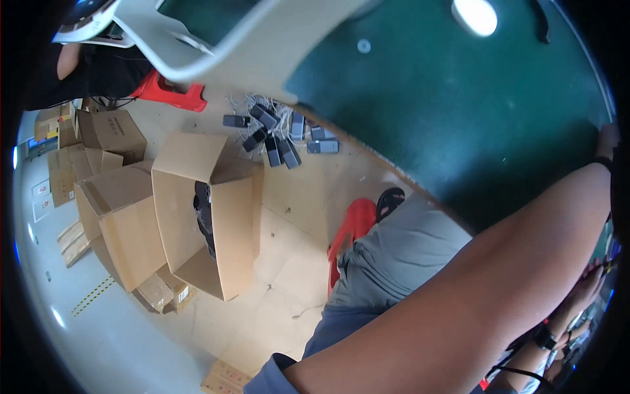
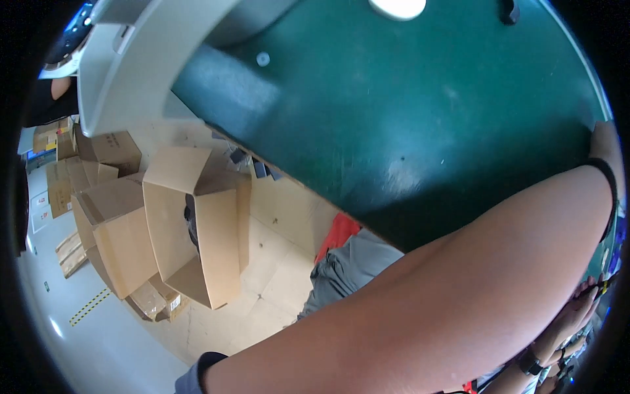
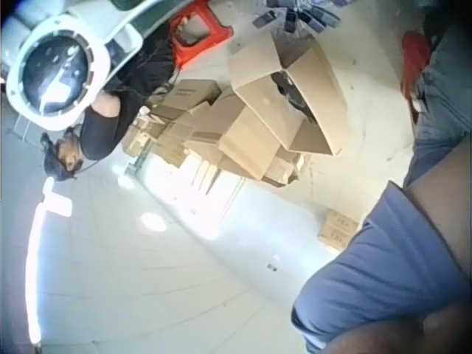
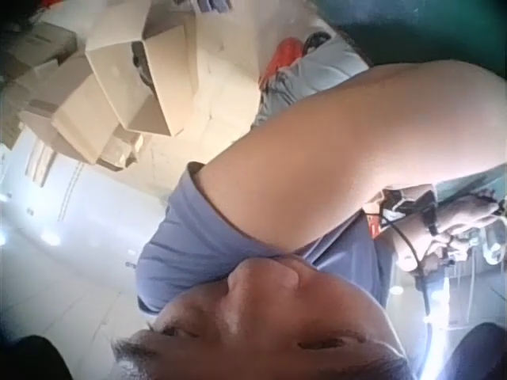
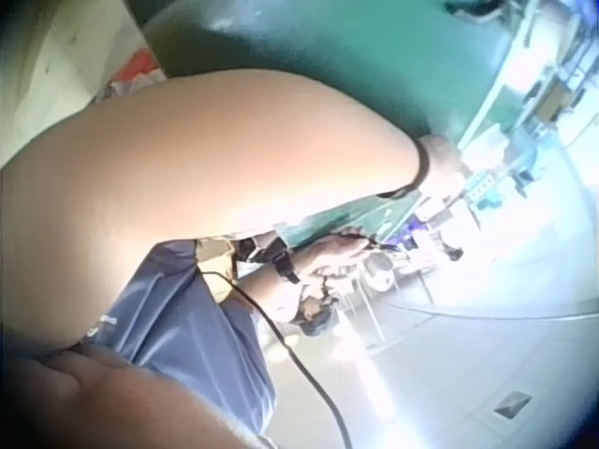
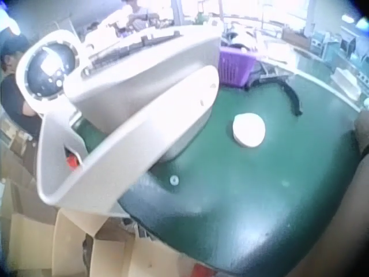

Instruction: Assembling electronic fan components by installing wiring and securing parts using pliers.

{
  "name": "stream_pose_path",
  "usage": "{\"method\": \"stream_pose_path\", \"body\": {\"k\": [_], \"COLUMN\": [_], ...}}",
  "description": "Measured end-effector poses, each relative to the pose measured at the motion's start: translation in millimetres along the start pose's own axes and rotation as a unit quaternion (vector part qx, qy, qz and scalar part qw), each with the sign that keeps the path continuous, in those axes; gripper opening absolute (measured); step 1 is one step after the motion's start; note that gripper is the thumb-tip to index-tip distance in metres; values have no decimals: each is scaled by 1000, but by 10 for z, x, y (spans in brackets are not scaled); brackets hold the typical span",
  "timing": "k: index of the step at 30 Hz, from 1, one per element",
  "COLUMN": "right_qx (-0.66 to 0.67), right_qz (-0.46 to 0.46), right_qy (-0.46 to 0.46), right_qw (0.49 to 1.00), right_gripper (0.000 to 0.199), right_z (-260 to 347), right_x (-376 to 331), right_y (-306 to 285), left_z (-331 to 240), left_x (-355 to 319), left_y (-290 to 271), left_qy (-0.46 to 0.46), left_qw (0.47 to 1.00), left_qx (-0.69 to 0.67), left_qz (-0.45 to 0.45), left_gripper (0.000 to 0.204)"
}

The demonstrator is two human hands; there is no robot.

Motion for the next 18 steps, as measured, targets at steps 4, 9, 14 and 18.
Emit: {"method": "stream_pose_path", "body": {"k": [4, 9, 14, 18], "right_qx": [288, 144, 194, 303], "right_qz": [185, 30, 116, 223], "right_qy": [79, -39, -8, 0], "right_qw": [936, 988, 974, 927], "right_gripper": [45, 46, 47, 49], "right_z": [-44, 32, 196, 707], "right_x": [-957, -219, -432, -89], "right_y": [2840, 641, 1487, 1430], "left_z": [1618, 520, 479, 355], "left_x": [1717, 926, 529, 439], "left_y": [-913, 692, -250, -208], "left_qy": [-79, -19, -7, 39], "left_qw": [932, 938, 956, 990], "left_qx": [291, 346, 271, 137], "left_qz": [-200, -5, -115, 13], "left_gripper": [35, 22, 19, 10]}}
Point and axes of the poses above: each hand's wrist, its own x-axis towards the middle knuckle, its own y-axis out of the palm, z = x × y, the point moved 8 cm from there along x, towards the middle knuckle, and after that the axes turned 2 degrees about -y, right-handed, at the moved point
